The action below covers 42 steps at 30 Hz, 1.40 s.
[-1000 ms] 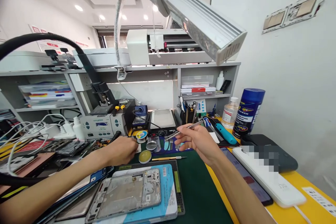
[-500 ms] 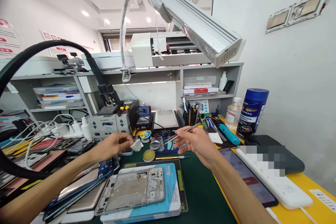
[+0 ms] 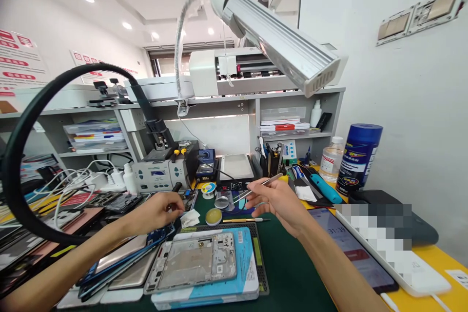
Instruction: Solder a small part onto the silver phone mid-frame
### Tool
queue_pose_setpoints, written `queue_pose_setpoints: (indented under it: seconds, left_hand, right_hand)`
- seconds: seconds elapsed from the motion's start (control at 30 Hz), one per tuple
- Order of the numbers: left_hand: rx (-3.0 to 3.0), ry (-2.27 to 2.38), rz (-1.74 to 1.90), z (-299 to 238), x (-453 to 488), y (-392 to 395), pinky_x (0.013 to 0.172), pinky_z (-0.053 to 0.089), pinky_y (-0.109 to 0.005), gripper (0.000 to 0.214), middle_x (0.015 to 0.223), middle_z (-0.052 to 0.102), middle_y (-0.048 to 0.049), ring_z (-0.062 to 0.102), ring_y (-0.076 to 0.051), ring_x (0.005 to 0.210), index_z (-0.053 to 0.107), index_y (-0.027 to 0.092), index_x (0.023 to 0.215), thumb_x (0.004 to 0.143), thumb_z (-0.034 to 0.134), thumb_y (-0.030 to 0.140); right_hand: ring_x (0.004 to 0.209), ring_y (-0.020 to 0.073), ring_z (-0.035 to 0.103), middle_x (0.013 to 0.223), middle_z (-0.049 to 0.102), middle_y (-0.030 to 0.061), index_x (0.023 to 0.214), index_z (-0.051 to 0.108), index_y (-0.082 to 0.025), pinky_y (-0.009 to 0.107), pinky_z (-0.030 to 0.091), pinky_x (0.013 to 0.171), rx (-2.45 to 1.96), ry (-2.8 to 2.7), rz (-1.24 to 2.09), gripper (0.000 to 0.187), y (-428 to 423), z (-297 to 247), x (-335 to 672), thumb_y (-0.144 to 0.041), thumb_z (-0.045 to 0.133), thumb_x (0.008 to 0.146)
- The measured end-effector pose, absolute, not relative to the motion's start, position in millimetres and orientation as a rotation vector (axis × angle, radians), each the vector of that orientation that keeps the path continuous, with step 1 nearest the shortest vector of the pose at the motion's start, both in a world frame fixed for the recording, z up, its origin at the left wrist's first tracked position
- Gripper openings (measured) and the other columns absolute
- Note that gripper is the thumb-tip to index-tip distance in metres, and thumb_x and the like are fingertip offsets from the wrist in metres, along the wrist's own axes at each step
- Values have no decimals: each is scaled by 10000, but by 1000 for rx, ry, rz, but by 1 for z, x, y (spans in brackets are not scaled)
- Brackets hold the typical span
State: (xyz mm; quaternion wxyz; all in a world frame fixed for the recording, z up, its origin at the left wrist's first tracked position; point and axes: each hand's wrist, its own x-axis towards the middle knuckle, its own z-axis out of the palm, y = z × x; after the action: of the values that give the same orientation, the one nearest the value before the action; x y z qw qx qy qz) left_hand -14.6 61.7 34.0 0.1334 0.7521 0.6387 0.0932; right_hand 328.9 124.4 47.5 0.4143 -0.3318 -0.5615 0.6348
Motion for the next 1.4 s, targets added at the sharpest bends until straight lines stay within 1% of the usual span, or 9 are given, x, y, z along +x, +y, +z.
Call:
queue_pose_setpoints:
  seconds: [0.3, 0.67, 0.87, 1.0, 1.07, 1.13, 1.23, 1.3, 1.4]
  left_hand:
    - [2151, 1753, 116, 38, 12, 73, 949, 594, -470, 338, 1329, 663, -103, 684, -252, 1122, 646, 198, 1292, 999, 668, 367]
    - [1593, 1539, 808, 44, -1, 58, 895, 610, -448, 341, 1234, 696, -97, 708, -234, 1040, 650, 162, 1256, 1001, 664, 389]
    - [1488, 1471, 1181, 53, 21, 21, 858, 568, -381, 321, 920, 731, -38, 686, -192, 883, 713, 150, 927, 962, 681, 467]
    - [1384, 1468, 1306, 64, 35, -3, 705, 538, -299, 437, 837, 766, -70, 640, -187, 742, 756, 152, 791, 794, 772, 589]
    - [1315, 1460, 1354, 67, 39, -13, 681, 543, -306, 451, 833, 775, -81, 636, -180, 679, 757, 152, 760, 749, 789, 601]
    - [1253, 1439, 1408, 68, 43, -22, 667, 550, -307, 455, 839, 776, -85, 639, -176, 654, 759, 152, 746, 722, 798, 605]
    - [1189, 1385, 1485, 68, 50, -34, 643, 555, -294, 455, 809, 756, -74, 645, -180, 662, 760, 153, 721, 694, 815, 604]
    - [1154, 1341, 1531, 66, 55, -42, 628, 555, -287, 444, 775, 738, -61, 637, -174, 648, 755, 152, 709, 678, 835, 588]
    - [1070, 1277, 1602, 61, 57, -52, 627, 556, -278, 403, 761, 727, -44, 630, -162, 639, 743, 159, 738, 697, 842, 547]
  right_hand:
    - [724, 211, 748, 811, 747, 97, 910, 716, -129, 278, 626, 535, -849, -1428, 1595, 279, 125, 41, 327, -376, 839, 870]
    - [755, 217, 751, 852, 734, 91, 940, 706, -131, 289, 622, 550, -808, -1446, 1598, 316, 118, 45, 326, -414, 831, 877]
    - [741, 196, 728, 945, 758, 119, 1132, 692, -127, 299, 597, 603, -830, -1525, 1468, 446, 107, 51, 317, -516, 749, 923]
    - [680, 215, 673, 725, 639, 41, 951, 704, -153, 367, 572, 658, -875, -1677, 1288, 533, 85, 63, 313, -657, 535, 999]
    - [780, 225, 672, 823, 661, 63, 831, 704, -172, 391, 538, 793, -875, -1812, 1158, 572, 67, 70, 309, -667, 487, 1019]
    - [949, 244, 651, 958, 683, 64, 904, 710, -206, 374, 488, 869, -851, -1943, 1034, 494, 46, 78, 300, -613, 472, 1051]
    - [796, 210, 636, 860, 683, 31, 934, 661, -222, 327, 460, 725, -829, -2156, 868, 379, 20, 83, 278, -461, 418, 1101]
    - [714, 204, 618, 808, 688, 23, 986, 669, -218, 297, 414, 616, -819, -2249, 730, 198, 8, 82, 261, -365, 550, 1045]
    - [616, 187, 607, 745, 708, 17, 958, 688, -209, 278, 383, 549, -718, -2369, 401, 129, -3, 73, 242, -233, 567, 998]
